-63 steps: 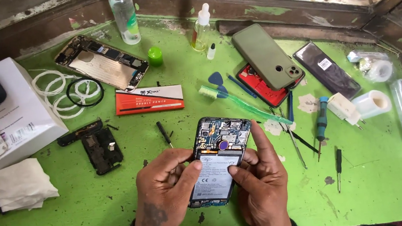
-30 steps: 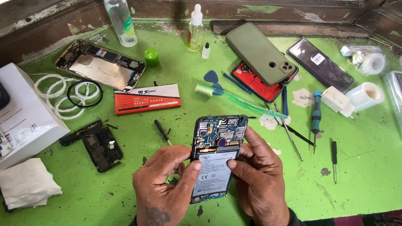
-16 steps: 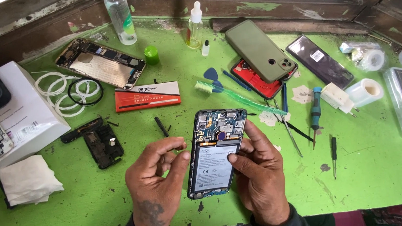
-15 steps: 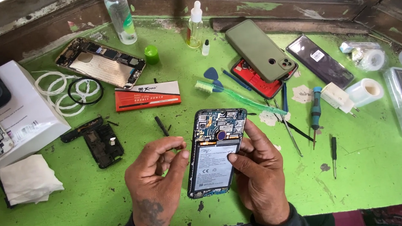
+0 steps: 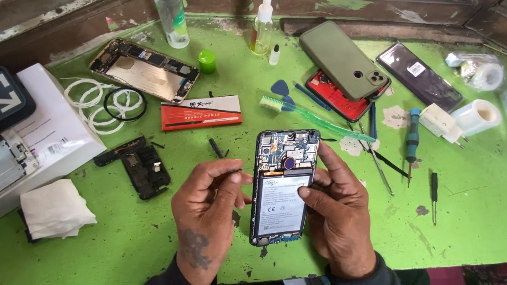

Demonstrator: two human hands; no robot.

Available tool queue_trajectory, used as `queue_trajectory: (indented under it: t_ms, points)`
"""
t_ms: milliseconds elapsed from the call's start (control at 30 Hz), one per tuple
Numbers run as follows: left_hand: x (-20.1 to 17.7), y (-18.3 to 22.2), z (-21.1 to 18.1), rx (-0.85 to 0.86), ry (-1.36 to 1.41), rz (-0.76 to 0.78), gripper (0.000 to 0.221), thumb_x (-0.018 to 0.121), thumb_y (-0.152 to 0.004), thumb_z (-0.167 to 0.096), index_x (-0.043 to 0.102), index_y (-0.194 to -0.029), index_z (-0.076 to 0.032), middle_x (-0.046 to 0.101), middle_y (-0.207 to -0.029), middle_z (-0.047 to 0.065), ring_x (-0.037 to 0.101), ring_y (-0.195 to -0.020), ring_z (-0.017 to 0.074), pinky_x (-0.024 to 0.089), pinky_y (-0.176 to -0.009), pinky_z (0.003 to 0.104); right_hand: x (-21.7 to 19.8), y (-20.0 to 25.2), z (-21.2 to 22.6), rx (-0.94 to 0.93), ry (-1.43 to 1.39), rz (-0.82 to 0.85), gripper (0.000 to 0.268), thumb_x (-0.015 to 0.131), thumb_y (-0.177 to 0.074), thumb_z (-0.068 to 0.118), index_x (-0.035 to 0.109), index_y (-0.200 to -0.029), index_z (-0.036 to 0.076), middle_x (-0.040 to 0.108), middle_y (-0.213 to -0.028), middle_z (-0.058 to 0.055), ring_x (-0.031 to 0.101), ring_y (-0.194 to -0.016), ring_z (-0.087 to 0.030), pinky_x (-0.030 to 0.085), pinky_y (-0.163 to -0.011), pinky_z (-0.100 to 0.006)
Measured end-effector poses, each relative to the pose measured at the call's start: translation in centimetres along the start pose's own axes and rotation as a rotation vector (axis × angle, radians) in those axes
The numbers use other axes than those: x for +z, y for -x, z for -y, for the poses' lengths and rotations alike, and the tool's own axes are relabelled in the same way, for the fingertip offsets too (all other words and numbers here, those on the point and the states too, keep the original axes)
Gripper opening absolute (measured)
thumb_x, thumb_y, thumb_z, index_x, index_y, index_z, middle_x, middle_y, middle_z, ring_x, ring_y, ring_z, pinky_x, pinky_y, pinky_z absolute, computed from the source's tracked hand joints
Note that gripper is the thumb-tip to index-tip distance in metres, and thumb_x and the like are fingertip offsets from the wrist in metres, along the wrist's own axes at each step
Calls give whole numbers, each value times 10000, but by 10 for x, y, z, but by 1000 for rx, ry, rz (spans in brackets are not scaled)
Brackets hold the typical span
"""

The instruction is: The person cleans the internal components of a disassembled smartphone using a toothbrush and liquid from a bottle. They then use their fingers to adjust and connect small ribbon cables and connectors on the motherboard.

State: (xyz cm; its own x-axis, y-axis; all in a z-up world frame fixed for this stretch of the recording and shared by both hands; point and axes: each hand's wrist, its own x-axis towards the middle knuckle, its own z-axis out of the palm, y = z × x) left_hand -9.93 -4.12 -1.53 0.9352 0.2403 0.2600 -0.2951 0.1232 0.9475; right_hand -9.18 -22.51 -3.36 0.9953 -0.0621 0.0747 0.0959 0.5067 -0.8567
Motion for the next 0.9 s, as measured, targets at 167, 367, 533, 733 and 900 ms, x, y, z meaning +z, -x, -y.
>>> queue_trajectory:
  t_ms: [167, 367, 533, 733, 900]
  points:
    - [-5, -2, 12, -88, 158, -46, 185, 655, -952, 3, 725, -1122, -13, 676, -764, 103, 593, -554, 116, 694, -534, 319, 5, 0, 3, 11, -5, 1, 741, 630, -827, -171, 483, -1526, 28, 750, -1165, -207, 726, -1008, -301, 618, -809, -468]
    - [-6, -5, 13, -163, 215, -61, 168, 666, -941, -8, 726, -1098, -16, 655, -720, 77, 581, -562, 112, 688, -525, 333, 7, -2, 3, 46, 19, -18, 752, 624, -821, -167, 477, -1531, 32, 752, -1143, -222, 734, -984, -324, 629, -769, -466]
    - [-4, -7, 9, -163, 208, -84, 141, 679, -911, 18, 699, -1044, -24, 729, -832, 135, 587, -549, 113, 676, -508, 327, 11, -3, 6, 62, 44, -17, 752, 623, -812, -165, 484, -1524, 32, 753, -1134, -230, 735, -976, -331, 634, -780, -486]
    - [-3, -6, 9, -140, 190, -111, 121, 700, -892, 32, 699, -1005, -10, 743, -799, 138, 598, -514, 123, 652, -488, 317, 10, -4, 5, 66, 78, -22, 744, 643, -809, -146, 492, -1516, 28, 750, -1148, -236, 736, -982, -337, 634, -785, -479]
    - [-4, -6, -2, 52, -19, -85, 111, 730, -899, 1, 681, -981, -54, 681, -733, 63, 641, -552, 123, 665, -527, 260, 11, -4, 6, 73, 82, -19, 748, 657, -802, -137, 499, -1511, 42, 754, -1141, -232, 740, -971, -339, 638, -788, -497]
